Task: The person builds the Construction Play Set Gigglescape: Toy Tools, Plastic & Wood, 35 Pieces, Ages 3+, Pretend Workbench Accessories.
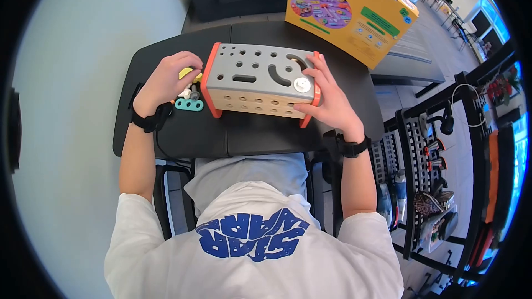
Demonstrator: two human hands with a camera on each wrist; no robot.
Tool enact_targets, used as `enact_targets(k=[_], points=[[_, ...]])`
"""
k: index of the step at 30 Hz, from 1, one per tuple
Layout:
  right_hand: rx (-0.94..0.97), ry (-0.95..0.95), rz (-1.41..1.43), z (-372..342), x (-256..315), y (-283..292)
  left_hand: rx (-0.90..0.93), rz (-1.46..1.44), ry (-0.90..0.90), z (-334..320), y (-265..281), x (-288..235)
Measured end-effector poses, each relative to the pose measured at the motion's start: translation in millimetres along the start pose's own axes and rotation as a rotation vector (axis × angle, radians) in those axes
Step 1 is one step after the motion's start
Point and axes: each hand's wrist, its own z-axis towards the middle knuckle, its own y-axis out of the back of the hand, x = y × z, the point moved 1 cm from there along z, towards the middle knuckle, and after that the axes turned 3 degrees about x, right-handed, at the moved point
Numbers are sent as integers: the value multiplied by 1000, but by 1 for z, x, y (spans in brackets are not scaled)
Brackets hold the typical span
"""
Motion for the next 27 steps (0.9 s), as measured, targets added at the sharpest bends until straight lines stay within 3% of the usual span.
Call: enact_targets(k=[1,4,8,11,19,21,27], points=[[7,4,4,0,-1,0,-1,0,9,-8,0,6],[-4,-12,38,1,-4,-1,101,11,324,-27,-8,17],[-36,-26,119,1,-1,-3,229,186,314,-44,-32,35],[-75,-59,-14,-1,6,-2,284,298,314,-47,-54,51],[-165,-46,-212,-8,21,-7,210,351,296,-53,-77,66],[-171,-44,-215,-9,22,-7,97,365,250,-54,-79,72],[-177,-38,-210,-9,24,-8,157,410,303,-54,-83,83]])
